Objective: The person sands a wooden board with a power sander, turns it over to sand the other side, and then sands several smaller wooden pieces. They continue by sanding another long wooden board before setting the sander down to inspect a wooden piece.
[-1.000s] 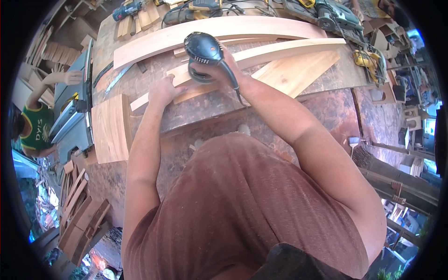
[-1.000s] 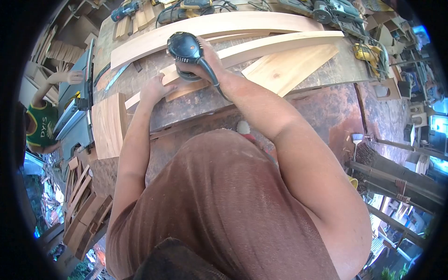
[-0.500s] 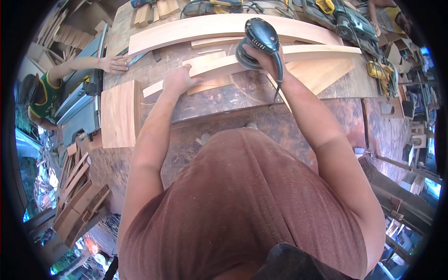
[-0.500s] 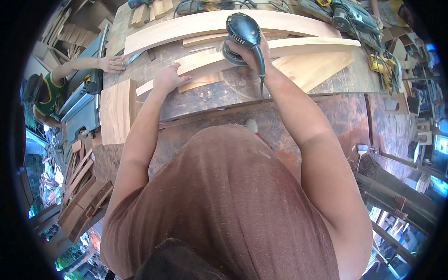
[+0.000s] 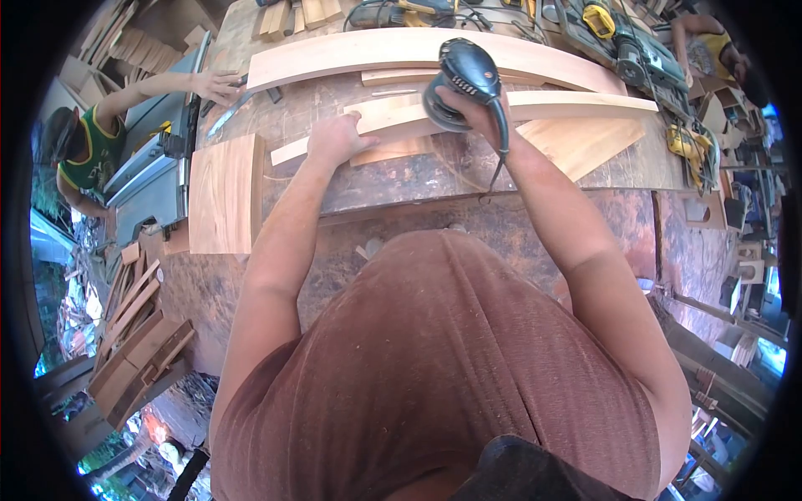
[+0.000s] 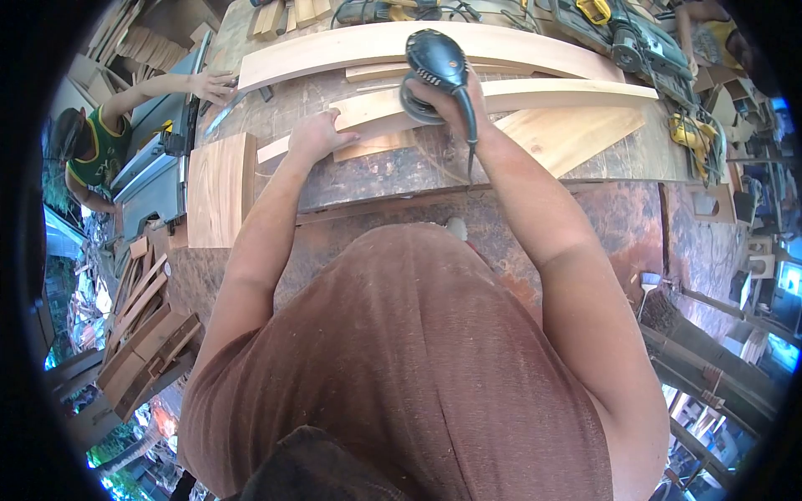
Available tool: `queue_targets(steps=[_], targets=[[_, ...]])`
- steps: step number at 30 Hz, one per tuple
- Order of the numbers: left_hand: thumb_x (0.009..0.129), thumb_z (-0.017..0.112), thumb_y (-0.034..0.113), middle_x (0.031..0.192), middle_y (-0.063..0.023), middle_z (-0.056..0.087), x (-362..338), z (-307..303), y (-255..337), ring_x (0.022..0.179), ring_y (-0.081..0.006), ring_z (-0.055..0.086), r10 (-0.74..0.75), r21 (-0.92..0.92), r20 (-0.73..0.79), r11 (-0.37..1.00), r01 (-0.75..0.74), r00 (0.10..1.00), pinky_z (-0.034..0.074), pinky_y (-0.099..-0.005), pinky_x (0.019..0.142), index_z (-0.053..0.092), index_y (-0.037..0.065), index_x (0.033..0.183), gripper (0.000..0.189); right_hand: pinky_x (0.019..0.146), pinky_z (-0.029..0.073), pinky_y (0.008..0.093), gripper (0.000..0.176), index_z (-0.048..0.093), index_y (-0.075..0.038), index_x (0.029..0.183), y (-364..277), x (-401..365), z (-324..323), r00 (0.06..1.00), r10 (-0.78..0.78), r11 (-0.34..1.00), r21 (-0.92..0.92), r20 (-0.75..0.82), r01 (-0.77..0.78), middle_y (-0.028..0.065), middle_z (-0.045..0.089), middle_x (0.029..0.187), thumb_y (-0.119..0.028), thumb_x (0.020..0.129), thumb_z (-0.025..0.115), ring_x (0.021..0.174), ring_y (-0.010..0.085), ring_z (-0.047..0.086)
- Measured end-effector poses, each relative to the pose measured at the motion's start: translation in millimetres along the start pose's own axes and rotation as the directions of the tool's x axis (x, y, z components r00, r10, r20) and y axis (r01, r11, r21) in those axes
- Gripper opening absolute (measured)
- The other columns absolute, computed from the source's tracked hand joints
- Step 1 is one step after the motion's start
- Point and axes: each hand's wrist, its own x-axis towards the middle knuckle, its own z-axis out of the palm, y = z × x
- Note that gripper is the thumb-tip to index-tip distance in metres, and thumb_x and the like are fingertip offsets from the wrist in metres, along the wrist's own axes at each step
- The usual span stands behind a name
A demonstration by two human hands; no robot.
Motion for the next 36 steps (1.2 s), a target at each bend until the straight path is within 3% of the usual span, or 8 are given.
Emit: queue_targets(steps=[12, 15, 17, 18, 20, 23, 28, 36], targets=[[0.077, 0.077, 0.058, 0.093, -0.0203, 0.075, 0.9, 0.6, 2.3, 0.093, -0.0366, 0.073, 0.013, 0.010, -0.038, 1.000, -0.013, 0.999, 0.056, -0.0464, 0.084, 0.074, 0.004, 0.108, 0.062, 0.076, 0.059, 0.0323, 0.036, 0.071, -0.002, 0.107, 60.9, 5.7, -90.6, 0.976, 0.017, 0.995, -0.094, -0.217, -0.038, 0.0089, 0.075, 0.098, -0.025, 0.083, 0.086, 0.087, 0.0170, 0.071], [0.079, 0.076, 0.055, 0.104, -0.0193, 0.075, -4.1, -3.1, 5.7, 0.099, -0.0375, 0.072, -0.002, -0.014, -0.008, 1.000, 0.002, 1.000, 0.056, -0.0454, 0.088, 0.067, 0.008, 0.126, 0.067, 0.076, 0.058, 0.0321, 0.035, 0.072, -0.002, 0.106, 50.3, 0.8, -96.8, 0.972, 0.028, 0.994, -0.093, -0.235, -0.052, 0.0082, 0.075, 0.098, -0.024, 0.083, 0.086, 0.087, 0.0160, 0.071], [0.082, 0.075, 0.054, 0.132, -0.0189, 0.066, -8.7, 4.2, 4.3, 0.119, -0.0359, 0.065, 0.145, -0.019, -0.139, 0.989, -0.149, 0.980, 0.051, -0.0458, 0.103, 0.049, 0.015, 0.149, 0.081, 0.077, 0.058, 0.0317, 0.035, 0.072, -0.002, 0.107, 41.7, -5.4, -92.7, 0.970, 0.035, 0.998, -0.035, -0.241, -0.045, 0.0075, 0.074, 0.098, -0.024, 0.083, 0.086, 0.087, 0.0150, 0.070], [0.082, 0.075, 0.054, 0.132, -0.0189, 0.066, -8.8, 6.1, 7.1, 0.119, -0.0359, 0.065, 0.143, -0.019, -0.139, 0.989, -0.147, 0.980, 0.051, -0.0458, 0.103, 0.049, 0.015, 0.149, 0.081, 0.077, 0.058, 0.0317, 0.035, 0.072, -0.002, 0.107, 46.0, -4.8, -90.2, 0.970, 0.034, 0.998, -0.034, -0.239, -0.044, 0.0075, 0.074, 0.098, -0.024, 0.083, 0.086, 0.087, 0.0150, 0.070], [0.086, 0.072, 0.053, 0.155, -0.0162, 0.047, -4.8, 12.0, 21.9, 0.140, -0.0327, 0.048, 0.385, 0.140, -0.179, 0.921, -0.364, 0.906, 0.038, -0.0492, 0.117, 0.034, 0.015, 0.158, 0.090, 0.077, 0.058, 0.0316, 0.036, 0.072, -0.002, 0.107, 56.6, -2.0, -83.2, 0.973, 0.037, 0.999, -0.009, -0.229, -0.041, 0.0070, 0.074, 0.098, -0.024, 0.083, 0.086, 0.086, 0.0142, 0.069], [0.088, 0.070, 0.053, 0.163, -0.0139, 0.037, 6.7, 26.6, 60.8, 0.149, -0.0290, 0.036, 0.436, 0.179, -0.205, 0.897, -0.404, 0.877, 0.027, -0.0521, 0.123, 0.030, 0.012, 0.160, 0.091, 0.076, 0.058, 0.0309, 0.037, 0.071, -0.002, 0.108, 48.1, -0.1, -75.0, 0.980, 0.029, 0.998, -0.042, -0.199, -0.038, 0.0077, 0.074, 0.097, -0.024, 0.082, 0.086, 0.086, 0.0143, 0.069], [0.090, 0.068, 0.050, 0.163, -0.0143, 0.036, 11.9, 30.0, 116.2, 0.151, -0.0295, 0.034, 0.454, 0.188, -0.253, 0.889, -0.417, 0.854, 0.026, -0.0519, 0.123, 0.033, 0.008, 0.157, 0.087, 0.075, 0.058, 0.0306, 0.037, 0.071, -0.002, 0.108, 44.1, 4.7, -76.4, 0.979, -0.031, 0.994, -0.110, -0.200, 0.009, 0.0088, 0.075, 0.097, -0.024, 0.082, 0.086, 0.085, 0.0150, 0.070], [0.092, 0.066, 0.048, 0.164, -0.0122, 0.035, -5.6, 26.8, 96.8, 0.151, -0.0290, 0.034, 0.395, 0.188, -0.242, 0.915, -0.356, 0.886, 0.025, -0.0523, 0.123, 0.034, 0.011, 0.157, 0.082, 0.074, 0.058, 0.0319, 0.036, 0.071, -0.003, 0.107, 60.7, 6.5, -105.6, 0.981, 0.025, 0.999, -0.021, -0.190, -0.029, 0.0086, 0.074, 0.097, -0.025, 0.083, 0.085, 0.086, 0.0157, 0.070]])
